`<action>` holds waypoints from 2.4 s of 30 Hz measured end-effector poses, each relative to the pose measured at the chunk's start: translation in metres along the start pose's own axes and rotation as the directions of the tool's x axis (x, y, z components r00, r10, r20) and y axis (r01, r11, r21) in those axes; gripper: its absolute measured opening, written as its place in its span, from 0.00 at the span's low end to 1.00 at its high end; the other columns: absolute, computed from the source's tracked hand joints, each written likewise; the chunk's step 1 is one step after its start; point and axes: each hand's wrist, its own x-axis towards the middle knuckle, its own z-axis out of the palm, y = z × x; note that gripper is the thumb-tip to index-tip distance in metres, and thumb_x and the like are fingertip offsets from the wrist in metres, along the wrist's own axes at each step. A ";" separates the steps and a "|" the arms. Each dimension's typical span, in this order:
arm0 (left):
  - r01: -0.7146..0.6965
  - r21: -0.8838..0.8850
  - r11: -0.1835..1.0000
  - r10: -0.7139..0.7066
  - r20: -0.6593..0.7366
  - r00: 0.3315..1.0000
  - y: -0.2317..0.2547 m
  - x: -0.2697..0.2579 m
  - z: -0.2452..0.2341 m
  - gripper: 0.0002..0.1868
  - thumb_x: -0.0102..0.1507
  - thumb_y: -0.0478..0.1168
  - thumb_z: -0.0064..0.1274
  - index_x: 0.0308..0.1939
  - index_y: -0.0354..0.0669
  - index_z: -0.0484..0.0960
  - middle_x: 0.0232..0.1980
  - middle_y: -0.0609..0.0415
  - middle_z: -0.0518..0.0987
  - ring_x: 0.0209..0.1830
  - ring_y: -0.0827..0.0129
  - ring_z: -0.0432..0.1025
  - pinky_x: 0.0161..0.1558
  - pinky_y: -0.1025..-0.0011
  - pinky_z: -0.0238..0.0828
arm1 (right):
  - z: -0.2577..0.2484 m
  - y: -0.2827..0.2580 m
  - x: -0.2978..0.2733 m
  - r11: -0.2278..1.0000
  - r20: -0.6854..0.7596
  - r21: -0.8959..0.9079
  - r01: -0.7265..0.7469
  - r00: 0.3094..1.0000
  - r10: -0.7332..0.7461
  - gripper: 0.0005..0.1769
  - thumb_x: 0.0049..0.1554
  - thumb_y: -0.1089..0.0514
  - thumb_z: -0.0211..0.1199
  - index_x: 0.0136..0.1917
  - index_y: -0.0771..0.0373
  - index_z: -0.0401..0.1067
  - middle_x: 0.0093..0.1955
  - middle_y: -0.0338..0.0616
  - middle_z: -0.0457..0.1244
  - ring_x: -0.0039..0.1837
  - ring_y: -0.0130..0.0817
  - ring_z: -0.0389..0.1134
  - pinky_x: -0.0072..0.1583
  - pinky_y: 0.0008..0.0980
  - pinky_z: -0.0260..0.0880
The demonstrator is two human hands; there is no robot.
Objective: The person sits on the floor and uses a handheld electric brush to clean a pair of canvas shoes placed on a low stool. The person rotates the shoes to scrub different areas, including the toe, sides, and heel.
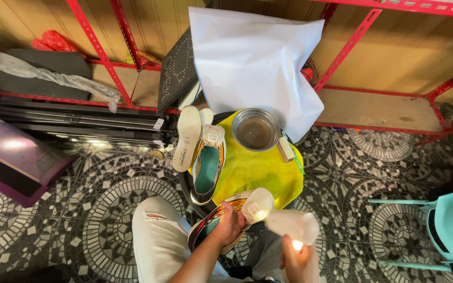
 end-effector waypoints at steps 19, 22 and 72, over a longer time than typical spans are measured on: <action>0.177 0.260 0.949 -0.193 0.037 0.981 -0.015 -0.004 -0.025 0.80 0.51 0.89 -0.03 0.80 0.31 0.72 0.79 0.39 0.77 0.83 0.58 0.69 0.88 0.62 0.52 | -0.008 -0.011 -0.004 0.981 0.093 0.193 -0.015 0.996 -0.003 0.15 0.65 0.53 0.63 0.54 0.70 0.76 0.22 0.53 0.64 0.23 0.40 0.64 0.32 0.39 0.65; 0.175 0.245 0.954 -0.197 0.066 0.978 -0.012 -0.005 -0.024 0.80 0.51 0.90 0.00 0.79 0.30 0.73 0.78 0.39 0.78 0.82 0.57 0.70 0.86 0.62 0.55 | -0.011 -0.006 0.003 0.989 0.133 0.130 -0.076 0.989 0.058 0.14 0.64 0.54 0.64 0.52 0.69 0.76 0.23 0.54 0.66 0.25 0.42 0.66 0.35 0.42 0.68; 0.202 0.194 0.960 -0.224 0.098 0.970 -0.046 0.008 -0.062 0.72 0.59 0.86 0.02 0.84 0.36 0.66 0.84 0.45 0.72 0.86 0.61 0.65 0.89 0.65 0.50 | 0.003 -0.077 -0.002 0.994 0.055 -0.092 -0.056 0.997 0.061 0.29 0.64 0.39 0.64 0.68 0.61 0.69 0.30 0.54 0.73 0.35 0.49 0.78 0.49 0.45 0.76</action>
